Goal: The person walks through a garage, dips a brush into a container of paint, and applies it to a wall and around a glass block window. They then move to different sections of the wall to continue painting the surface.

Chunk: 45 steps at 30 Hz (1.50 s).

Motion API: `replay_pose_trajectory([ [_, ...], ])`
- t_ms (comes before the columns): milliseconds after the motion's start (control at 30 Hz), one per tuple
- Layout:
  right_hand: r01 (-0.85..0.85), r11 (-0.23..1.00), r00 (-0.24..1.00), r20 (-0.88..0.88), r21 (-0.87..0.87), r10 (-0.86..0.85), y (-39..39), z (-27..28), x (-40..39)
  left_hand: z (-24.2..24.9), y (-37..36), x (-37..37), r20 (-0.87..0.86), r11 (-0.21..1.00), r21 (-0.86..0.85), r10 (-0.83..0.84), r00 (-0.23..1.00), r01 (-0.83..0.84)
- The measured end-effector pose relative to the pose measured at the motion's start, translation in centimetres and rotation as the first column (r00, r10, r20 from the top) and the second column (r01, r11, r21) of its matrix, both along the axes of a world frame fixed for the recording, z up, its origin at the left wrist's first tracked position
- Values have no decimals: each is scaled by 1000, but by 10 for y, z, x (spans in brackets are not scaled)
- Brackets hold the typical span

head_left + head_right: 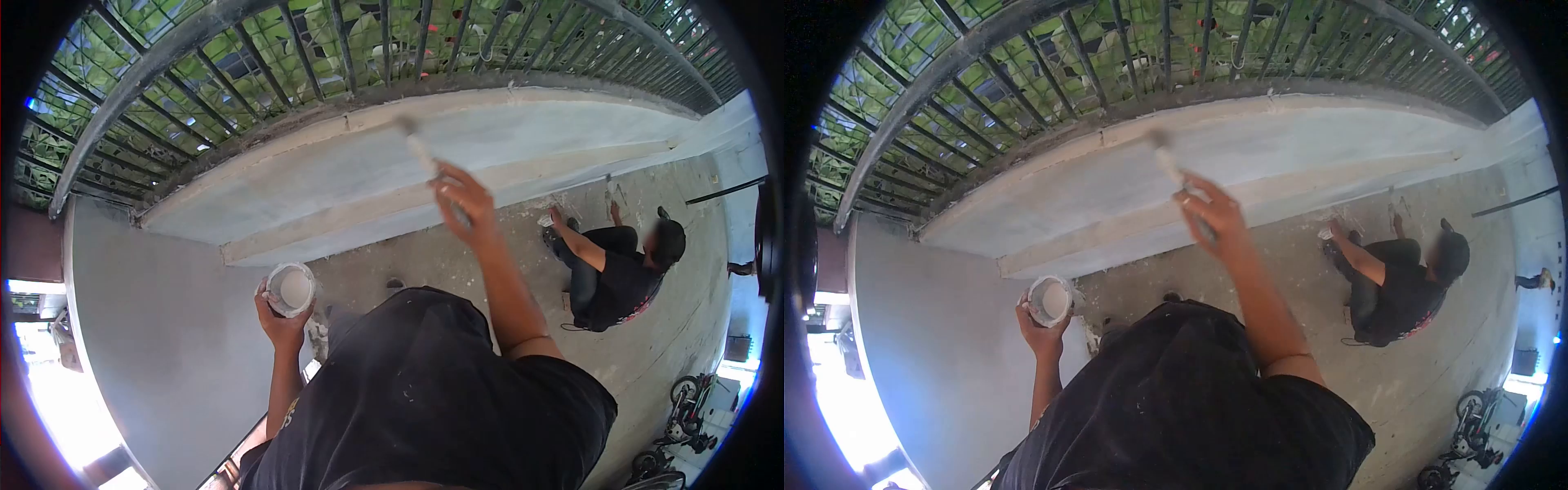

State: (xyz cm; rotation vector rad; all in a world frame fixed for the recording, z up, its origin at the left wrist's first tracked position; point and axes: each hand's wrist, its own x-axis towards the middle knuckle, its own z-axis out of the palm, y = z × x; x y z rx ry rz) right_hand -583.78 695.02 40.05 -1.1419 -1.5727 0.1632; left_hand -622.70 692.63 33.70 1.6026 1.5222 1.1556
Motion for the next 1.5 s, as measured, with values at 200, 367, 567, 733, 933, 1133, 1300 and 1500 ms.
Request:
replay_pose_trajectory([
  [200, 437, 899, 866, -264, -15, -425, 14, -13, 12, -3, 1, 3, -7, 1000, 28, 0, 1000, 0],
  [367, 562, 827, 757, -408, 11, -510, 9, 11, 39, -10, -1, -1, -21, 998, 52, -17, 1000, 18],
  [567, 234, 964, 366, -908, -123, -205, 16, -25, -5, -3, -3, 5, 18, 999, -29, -28, 999, 29],
  [733, 262, 950, 202, -952, -172, -229, -13, -47, -24, 1, 0, 11, -11, 998, 43, -38, 999, 39],
  [933, 297, 953, 310, -936, -68, -163, 7, -16, -6, -2, 8, 14, -69, 995, 71, -69, 995, 74],
  [1133, 302, 943, 263, -939, -139, -223, -6, -34, -6, 0, 14, 24, 47, 991, 97, -94, 994, 89],
  [1300, 97, 986, 439, -884, -132, -161, -28, -5, -10, 9, 19, 28, -98, 981, 174, -68, 993, 84],
  [1500, -294, 836, 852, -524, -463, 9, -31, 64, -61, -4, 28, 36, -46, 909, 402, -98, 994, 108],
])
